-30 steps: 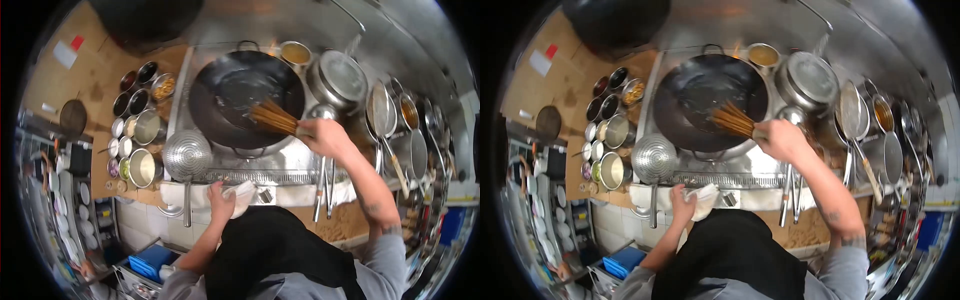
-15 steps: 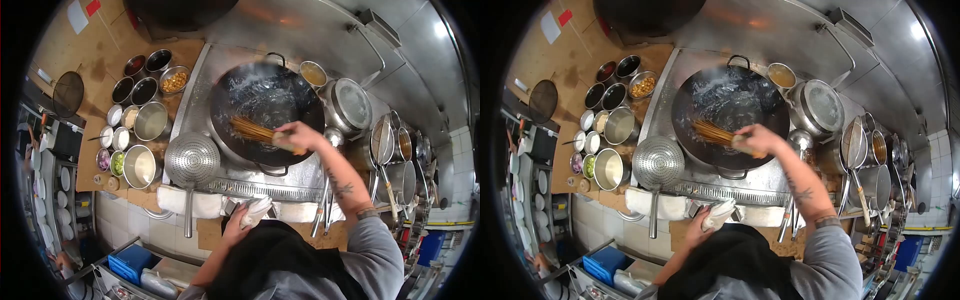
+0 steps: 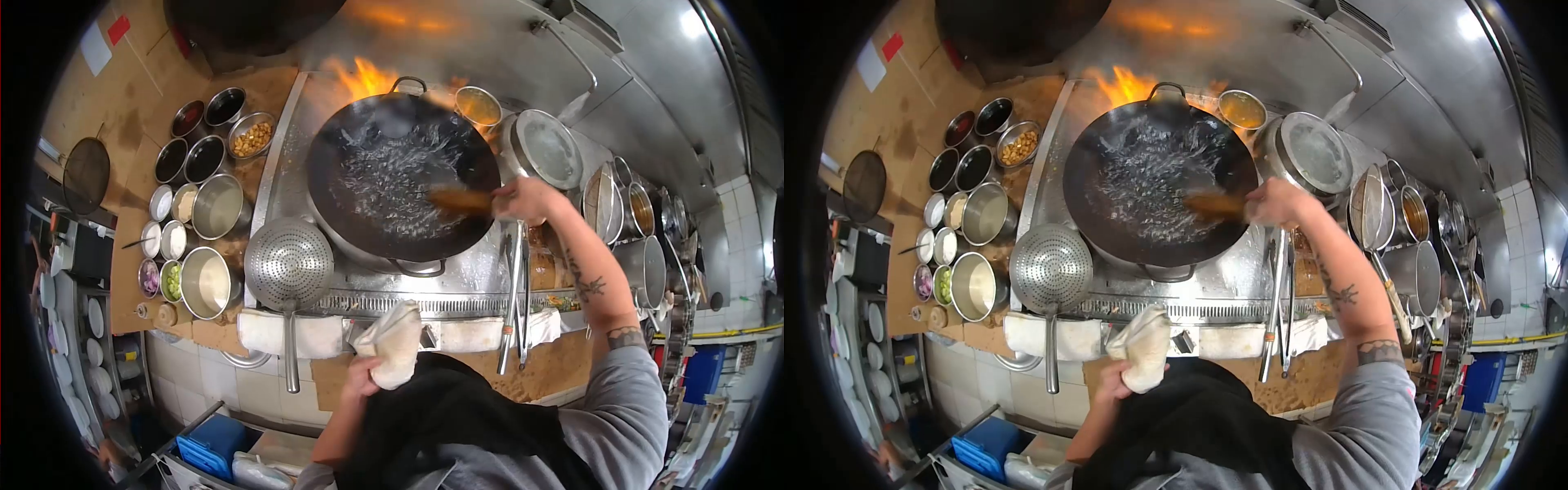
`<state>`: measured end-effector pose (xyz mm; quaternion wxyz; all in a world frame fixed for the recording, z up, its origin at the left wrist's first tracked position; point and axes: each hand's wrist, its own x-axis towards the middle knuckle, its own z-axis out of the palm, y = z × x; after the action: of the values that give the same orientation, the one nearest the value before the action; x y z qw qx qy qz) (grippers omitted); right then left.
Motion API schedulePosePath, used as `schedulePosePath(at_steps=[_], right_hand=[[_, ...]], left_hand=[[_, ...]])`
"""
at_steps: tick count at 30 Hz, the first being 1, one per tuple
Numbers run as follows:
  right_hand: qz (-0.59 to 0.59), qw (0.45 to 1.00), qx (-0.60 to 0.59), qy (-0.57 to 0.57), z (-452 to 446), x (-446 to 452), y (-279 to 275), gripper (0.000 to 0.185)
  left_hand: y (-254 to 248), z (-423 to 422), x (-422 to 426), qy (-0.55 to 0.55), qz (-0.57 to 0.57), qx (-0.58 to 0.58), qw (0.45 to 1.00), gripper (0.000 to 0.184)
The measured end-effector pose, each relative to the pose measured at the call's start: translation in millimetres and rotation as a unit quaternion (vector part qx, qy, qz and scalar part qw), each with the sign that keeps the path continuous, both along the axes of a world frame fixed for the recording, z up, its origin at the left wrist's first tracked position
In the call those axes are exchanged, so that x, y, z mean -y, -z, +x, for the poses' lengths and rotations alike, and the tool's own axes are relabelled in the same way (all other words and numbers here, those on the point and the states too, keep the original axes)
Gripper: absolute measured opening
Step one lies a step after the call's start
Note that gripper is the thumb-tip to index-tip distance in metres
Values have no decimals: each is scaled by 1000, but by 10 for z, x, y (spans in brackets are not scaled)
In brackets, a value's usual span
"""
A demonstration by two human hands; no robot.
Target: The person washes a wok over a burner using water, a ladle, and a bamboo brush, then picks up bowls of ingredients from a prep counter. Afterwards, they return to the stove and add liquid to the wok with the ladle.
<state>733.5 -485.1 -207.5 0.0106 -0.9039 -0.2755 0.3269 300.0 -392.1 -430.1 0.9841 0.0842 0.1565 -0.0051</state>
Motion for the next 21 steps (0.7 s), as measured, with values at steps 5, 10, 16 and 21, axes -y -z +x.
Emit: schedulePosePath(at_steps=[5, 10, 16, 21], right_hand=[[146, 916, 355, 118, 103, 349, 95, 48], [474, 839, 199, 176, -602, 1075, 358, 53], [511, 798, 80, 309, -2005, 1879, 692, 52], [526, 763, 6, 376, -2729, 1987, 849, 49]], left_hand=[[-388, 130, -61, 10, -5, 90, 996, 97], [323, 180, -256, 7, 46, -34, 998, 78], [-657, 912, -466, -11, 128, -160, 979, 47], [-863, 1748, -521, 44, 171, -208, 962, 29]])
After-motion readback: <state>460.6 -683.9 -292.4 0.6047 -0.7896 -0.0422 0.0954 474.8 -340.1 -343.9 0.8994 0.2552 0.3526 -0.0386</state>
